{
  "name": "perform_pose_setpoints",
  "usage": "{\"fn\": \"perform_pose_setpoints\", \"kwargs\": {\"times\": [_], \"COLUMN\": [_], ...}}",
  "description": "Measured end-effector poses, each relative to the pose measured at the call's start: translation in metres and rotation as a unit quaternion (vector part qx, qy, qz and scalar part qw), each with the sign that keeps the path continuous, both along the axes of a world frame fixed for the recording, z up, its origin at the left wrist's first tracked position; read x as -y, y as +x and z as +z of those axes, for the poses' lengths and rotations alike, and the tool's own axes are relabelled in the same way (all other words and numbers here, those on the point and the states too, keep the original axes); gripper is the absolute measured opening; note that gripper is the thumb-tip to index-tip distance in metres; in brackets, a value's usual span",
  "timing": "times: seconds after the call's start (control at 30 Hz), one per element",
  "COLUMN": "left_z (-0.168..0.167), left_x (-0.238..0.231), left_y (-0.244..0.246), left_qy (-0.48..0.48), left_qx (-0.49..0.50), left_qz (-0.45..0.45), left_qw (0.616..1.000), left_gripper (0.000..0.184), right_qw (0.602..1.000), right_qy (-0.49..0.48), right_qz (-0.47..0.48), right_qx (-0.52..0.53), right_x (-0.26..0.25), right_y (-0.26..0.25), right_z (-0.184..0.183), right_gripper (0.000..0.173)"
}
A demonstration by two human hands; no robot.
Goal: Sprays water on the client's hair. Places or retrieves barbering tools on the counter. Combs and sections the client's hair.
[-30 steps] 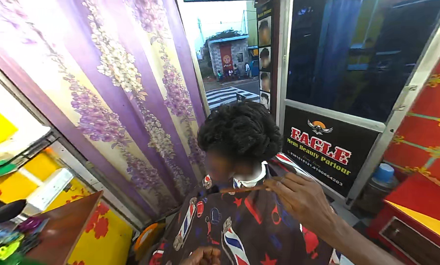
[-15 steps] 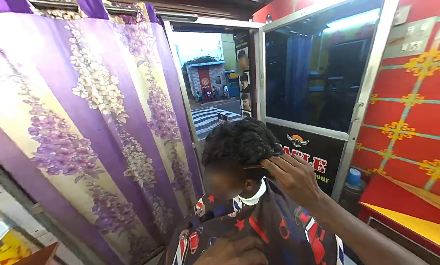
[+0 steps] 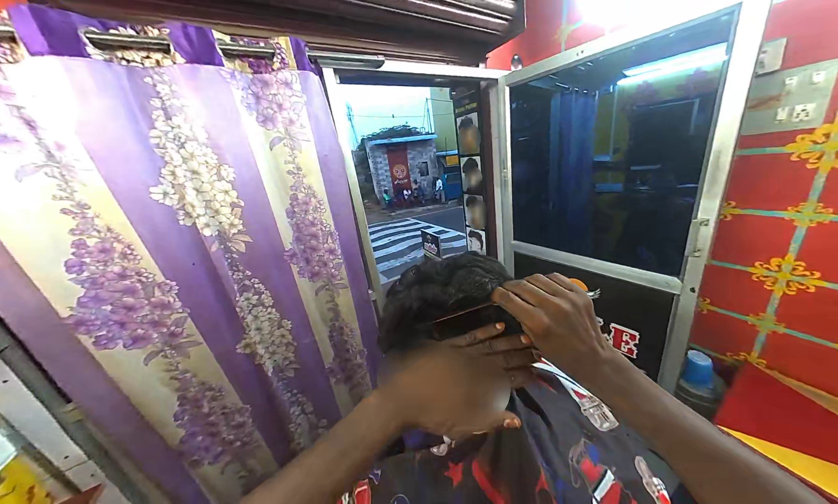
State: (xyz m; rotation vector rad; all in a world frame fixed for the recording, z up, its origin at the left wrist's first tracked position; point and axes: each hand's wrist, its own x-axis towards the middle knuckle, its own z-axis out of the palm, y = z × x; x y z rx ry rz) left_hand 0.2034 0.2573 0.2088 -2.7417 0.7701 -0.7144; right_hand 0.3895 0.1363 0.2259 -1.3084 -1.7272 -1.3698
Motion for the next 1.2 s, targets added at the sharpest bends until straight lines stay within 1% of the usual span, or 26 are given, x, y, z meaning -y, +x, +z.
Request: {"fn": "perform_pose_setpoints", "kwargs": {"times": [0.1, 0.17, 0.2, 0.27, 0.33, 0.37, 0.4, 0.47, 0.53, 0.57, 0.63, 0.73, 0.8, 0.93, 1.0, 1.07, 1.13, 1.17, 1.2], "left_z": [0.016, 0.030, 0.036, 0.048, 0.056, 0.058, 0.060, 0.061, 0.063, 0.063, 0.061, 0.059, 0.058, 0.059, 0.060, 0.066, 0.074, 0.076, 0.076], "left_x": [-0.015, -0.024, -0.027, -0.034, -0.043, -0.046, -0.049, -0.053, -0.056, -0.058, -0.062, -0.068, -0.069, -0.069, -0.066, -0.061, -0.056, -0.053, -0.048], "left_y": [0.012, 0.020, 0.024, 0.031, 0.036, 0.037, 0.038, 0.038, 0.038, 0.037, 0.036, 0.035, 0.034, 0.033, 0.030, 0.028, 0.024, 0.021, 0.017], "left_qy": [0.019, 0.030, 0.026, 0.005, -0.029, -0.054, -0.077, -0.111, -0.131, -0.137, -0.143, -0.148, -0.161, -0.171, -0.189, -0.259, -0.368, -0.407, -0.430], "left_qx": [0.008, 0.010, 0.001, -0.038, -0.062, -0.071, -0.080, -0.091, -0.102, -0.104, -0.102, -0.097, -0.090, -0.093, -0.102, -0.128, -0.134, -0.103, -0.044], "left_qz": [0.045, 0.064, 0.071, 0.100, 0.126, 0.138, 0.150, 0.171, 0.187, 0.192, 0.197, 0.199, 0.183, 0.173, 0.184, 0.190, 0.179, 0.165, 0.153], "left_qw": [0.999, 0.997, 0.997, 0.994, 0.990, 0.986, 0.982, 0.975, 0.968, 0.966, 0.965, 0.964, 0.966, 0.966, 0.959, 0.938, 0.903, 0.893, 0.889], "left_gripper": [0.060, 0.058, 0.056, 0.054, 0.053, 0.053, 0.052, 0.051, 0.052, 0.053, 0.053, 0.053, 0.051, 0.050, 0.051, 0.057, 0.063, 0.064, 0.066], "right_qw": [1.000, 0.999, 0.998, 0.984, 0.952, 0.936, 0.928, 0.937, 0.960, 0.969, 0.975, 0.978, 0.980, 0.981, 0.980, 0.978, 0.976, 0.975, 0.975], "right_qy": [-0.004, 0.011, 0.026, 0.066, 0.089, 0.100, 0.110, 0.127, 0.113, 0.095, 0.062, 0.045, 0.045, 0.066, 0.080, 0.087, 0.089, 0.087, 0.084], "right_qz": [0.004, 0.001, -0.001, 0.014, 0.062, 0.098, 0.130, 0.168, 0.169, 0.166, 0.170, 0.160, 0.147, 0.119, 0.112, 0.115, 0.126, 0.131, 0.132], "right_qx": [-0.012, -0.036, -0.064, -0.164, -0.287, -0.324, -0.330, -0.278, -0.194, -0.159, -0.128, -0.122, -0.123, -0.135, -0.144, -0.147, -0.154, -0.158, -0.158], "right_x": [-0.007, -0.012, -0.013, -0.010, 0.005, 0.013, 0.021, 0.026, 0.023, 0.020, 0.014, 0.004, -0.003, -0.021, -0.029, -0.036, -0.042, -0.044, -0.045], "right_y": [0.006, 0.009, 0.011, 0.015, 0.022, 0.024, 0.023, 0.020, 0.019, 0.019, 0.019, 0.019, 0.022, 0.031, 0.034, 0.037, 0.039, 0.040, 0.040], "right_z": [0.016, 0.022, 0.023, 0.026, 0.029, 0.024, 0.012, -0.033, -0.077, -0.093, -0.111, -0.114, -0.111, -0.102, -0.095, -0.086, -0.079, -0.076, -0.073], "right_gripper": [0.021, 0.019, 0.017, 0.018, 0.023, 0.024, 0.023, 0.021, 0.016, 0.015, 0.015, 0.016, 0.016, 0.016, 0.017, 0.019, 0.020, 0.019, 0.019]}}
